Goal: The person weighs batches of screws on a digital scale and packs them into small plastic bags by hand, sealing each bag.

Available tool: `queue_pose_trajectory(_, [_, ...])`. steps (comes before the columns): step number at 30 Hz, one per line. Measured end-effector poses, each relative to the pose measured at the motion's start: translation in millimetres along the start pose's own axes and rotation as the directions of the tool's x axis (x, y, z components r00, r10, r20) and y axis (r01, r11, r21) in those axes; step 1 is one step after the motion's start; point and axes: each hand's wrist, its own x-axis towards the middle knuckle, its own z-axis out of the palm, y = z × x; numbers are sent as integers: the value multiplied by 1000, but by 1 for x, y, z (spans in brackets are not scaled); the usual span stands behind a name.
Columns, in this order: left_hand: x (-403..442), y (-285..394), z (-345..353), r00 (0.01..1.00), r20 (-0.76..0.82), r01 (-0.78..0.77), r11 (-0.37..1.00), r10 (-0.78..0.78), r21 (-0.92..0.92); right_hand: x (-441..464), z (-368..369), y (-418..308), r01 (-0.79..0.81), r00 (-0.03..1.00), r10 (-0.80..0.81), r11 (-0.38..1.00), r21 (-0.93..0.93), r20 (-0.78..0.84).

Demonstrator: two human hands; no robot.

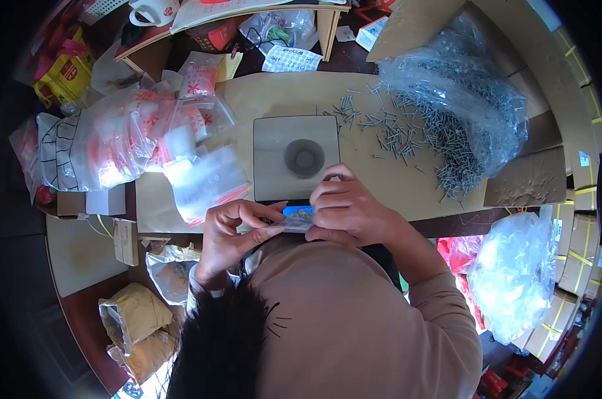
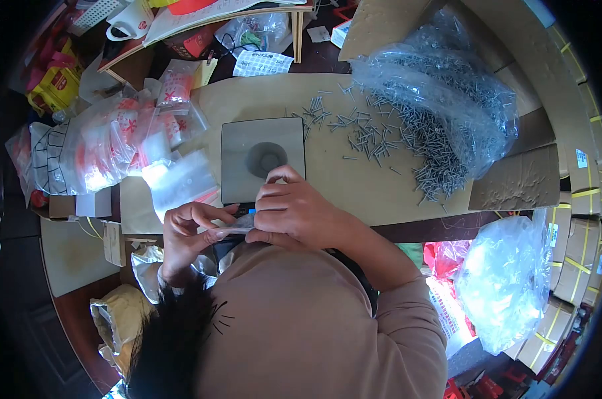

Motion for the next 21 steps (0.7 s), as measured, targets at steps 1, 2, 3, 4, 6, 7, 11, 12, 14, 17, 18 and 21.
queue_pose_trajectory(1, [-1, 1, -2, 1000, 4, 3, 1000, -3, -6, -1, 2, 4, 5, 1000, -6, 999, 52, 10])
queue_pose_trajectory(2, [-2, 2, -4, 1000, 7, 5, 1000, -5, -11, -2, 1, 11, -44, 998, 39, 994, 104, 56])
queue_pose_trajectory(3, [-7, 1, -13, 999, 9, 40, 999, -40, -15, -3, -3, 21, -94, 991, 79, 984, 153, 104])
queue_pose_trajectory(4, [-16, -1, -27, 997, 10, 74, 997, -74, -19, -5, -8, 34, -146, 981, 116, 969, 199, 153])
queue_pose_trajectory(6, [-37, 5, -56, 982, -41, 187, 981, -185, 43, -11, -26, 76, -369, 923, 346, 920, 132, 168])
queue_pose_trajectory(7, [-50, 11, -71, 962, -98, 264, 959, -255, 105, -17, -35, 90, -455, 863, 473, 880, -135, 179])
queue_pose_trajectory(11, [-110, 15, -126, 868, -280, 486, 820, -411, 302, -17, -46, 140, -449, 663, 704, 645, -618, 254])
queue_pose_trajectory(12, [-126, 6, -141, 828, -340, 545, 783, -447, 300, -15, -44, 152, -426, 642, 704, 656, -623, 302])
queue_pose_trajectory(14, [-137, 5, -146, 747, -419, 653, 687, -516, 318, -10, -38, 167, -417, 664, 661, 715, -561, 349])
queue_pose_trajectory(17, [-146, -4, -152, 745, -495, 655, 632, -447, 415, -9, -39, 179, -377, 720, 589, 777, -505, 368])
queue_pose_trajectory(18, [-140, -4, -145, 768, -506, 622, 644, -393, 445, -12, -40, 181, -360, 740, 564, 792, -493, 366])
queue_pose_trajectory(21, [-123, -13, -139, 811, -490, 554, 688, -319, 469, -36, -43, 193, -380, 853, 488, 824, -420, 185])
